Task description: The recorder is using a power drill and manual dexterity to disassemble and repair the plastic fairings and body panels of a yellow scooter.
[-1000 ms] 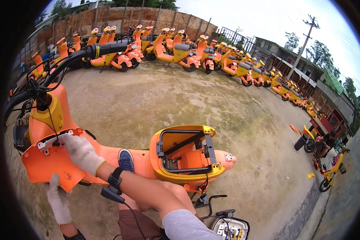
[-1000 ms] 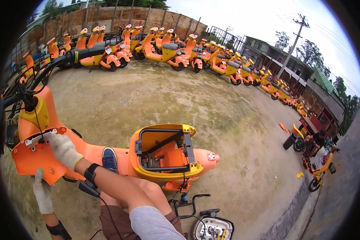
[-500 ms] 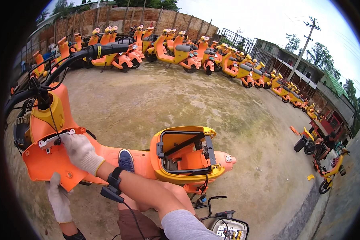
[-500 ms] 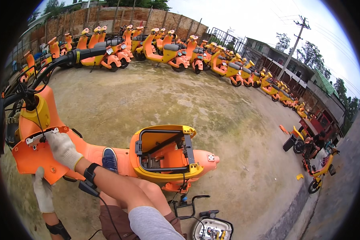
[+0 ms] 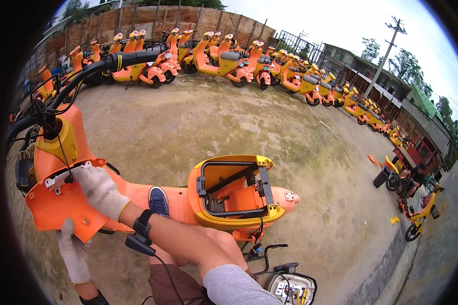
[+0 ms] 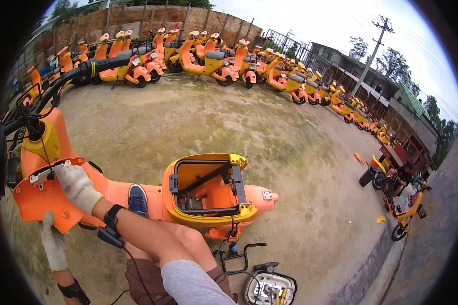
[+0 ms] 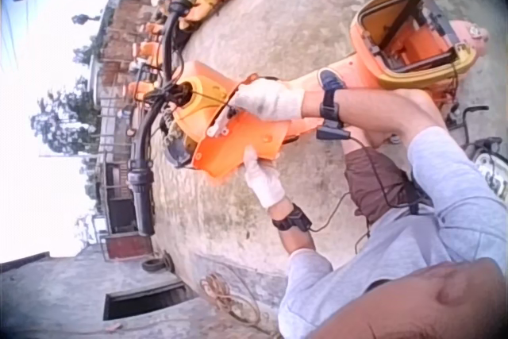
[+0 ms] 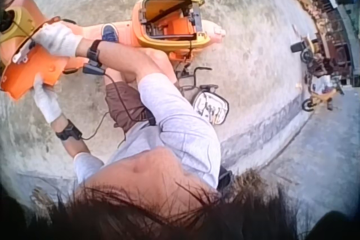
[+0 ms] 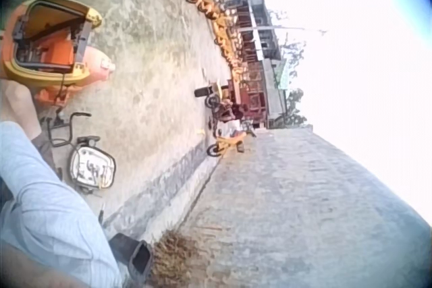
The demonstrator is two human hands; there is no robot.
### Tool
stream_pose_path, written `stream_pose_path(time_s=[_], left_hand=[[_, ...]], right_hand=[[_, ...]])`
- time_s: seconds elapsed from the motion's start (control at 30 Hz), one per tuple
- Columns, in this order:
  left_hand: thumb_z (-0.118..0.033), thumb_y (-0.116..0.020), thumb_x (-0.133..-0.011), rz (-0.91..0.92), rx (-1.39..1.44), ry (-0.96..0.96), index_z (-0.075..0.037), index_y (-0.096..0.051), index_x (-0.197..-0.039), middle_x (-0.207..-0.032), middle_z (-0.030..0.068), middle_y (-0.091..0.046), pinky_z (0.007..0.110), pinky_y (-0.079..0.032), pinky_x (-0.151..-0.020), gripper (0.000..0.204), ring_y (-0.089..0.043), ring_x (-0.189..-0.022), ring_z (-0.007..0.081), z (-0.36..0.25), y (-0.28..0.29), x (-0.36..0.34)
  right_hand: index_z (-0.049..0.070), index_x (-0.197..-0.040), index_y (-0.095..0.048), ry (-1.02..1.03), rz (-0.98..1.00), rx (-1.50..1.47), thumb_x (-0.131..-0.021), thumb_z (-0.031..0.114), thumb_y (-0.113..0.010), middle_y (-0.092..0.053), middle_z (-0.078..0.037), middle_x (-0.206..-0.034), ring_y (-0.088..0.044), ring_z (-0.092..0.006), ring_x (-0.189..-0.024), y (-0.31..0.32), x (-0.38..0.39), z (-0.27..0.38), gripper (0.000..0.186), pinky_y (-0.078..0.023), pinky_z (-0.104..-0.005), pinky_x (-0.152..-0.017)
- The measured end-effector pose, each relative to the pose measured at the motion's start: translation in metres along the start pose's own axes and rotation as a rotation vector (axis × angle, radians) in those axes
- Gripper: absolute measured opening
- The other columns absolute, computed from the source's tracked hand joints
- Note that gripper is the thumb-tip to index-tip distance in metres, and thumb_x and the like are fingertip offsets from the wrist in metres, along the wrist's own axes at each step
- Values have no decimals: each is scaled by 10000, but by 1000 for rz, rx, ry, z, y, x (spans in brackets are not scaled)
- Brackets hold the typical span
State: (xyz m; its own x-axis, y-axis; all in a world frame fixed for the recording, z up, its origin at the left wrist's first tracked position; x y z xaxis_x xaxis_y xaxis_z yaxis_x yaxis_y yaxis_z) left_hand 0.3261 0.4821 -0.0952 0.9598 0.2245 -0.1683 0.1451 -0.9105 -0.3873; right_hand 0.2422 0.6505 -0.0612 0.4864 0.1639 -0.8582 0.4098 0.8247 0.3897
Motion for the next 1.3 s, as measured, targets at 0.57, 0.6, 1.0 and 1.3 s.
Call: stream_pose_path(time_s=[0.57, 0.6, 1.0, 1.3], left_hand=[[-285, -699, -911, 11, 29, -8, -68, -450, -1309, -1071, 68, -633, 273, -504, -432, 518, -670, -751, 150, -1, -7, 4], [-283, -700, -910, 33, 40, 4, -66, -450, -1311, -1074, 66, -632, 278, -506, -433, 520, -670, -755, 154, -1, -9, 4], [-264, -685, -918, 49, 21, 17, -51, -432, -1342, -1115, 76, -623, 273, -517, -460, 538, -664, -801, 153, 15, 9, -12], [-282, -700, -907, -12, 88, -23, -91, -426, -1351, -1114, 65, -630, 277, -518, -434, 555, -671, -795, 155, 9, -3, -6]], right_hand=[[56, -1091, -527, -278, 159, -80, -922, 107, -518, -639, -170, -781, -622, -394, -709, -12, 1, -4, 177, -493, -480, -630], [50, -1093, -526, -310, 154, -68, -927, 107, -515, -628, -177, -762, -612, -399, -697, -11, 2, -2, 176, -488, -486, -627], [47, -1147, -540, -175, -27, 56, -847, 24, -542, -592, -128, -789, -589, -335, -765, -11, 4, 1, 301, -466, -440, -707], [45, -1159, -535, -84, -149, 111, -862, 41, -546, -586, -118, -822, -577, -313, -751, -13, 4, -1, 297, -462, -429, -697]])
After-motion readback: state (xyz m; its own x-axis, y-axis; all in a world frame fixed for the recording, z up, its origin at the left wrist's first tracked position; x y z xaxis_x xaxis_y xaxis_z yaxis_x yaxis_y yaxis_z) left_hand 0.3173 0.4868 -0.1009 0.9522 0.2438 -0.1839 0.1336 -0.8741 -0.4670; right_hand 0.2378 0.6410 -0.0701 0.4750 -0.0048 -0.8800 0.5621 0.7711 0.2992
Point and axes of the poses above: each hand's wrist, its own x-axis away from the middle knuckle, its own y-axis out of the back of the hand, z = x × y, the point moved 3 cm from there along -x, towards the middle knuckle
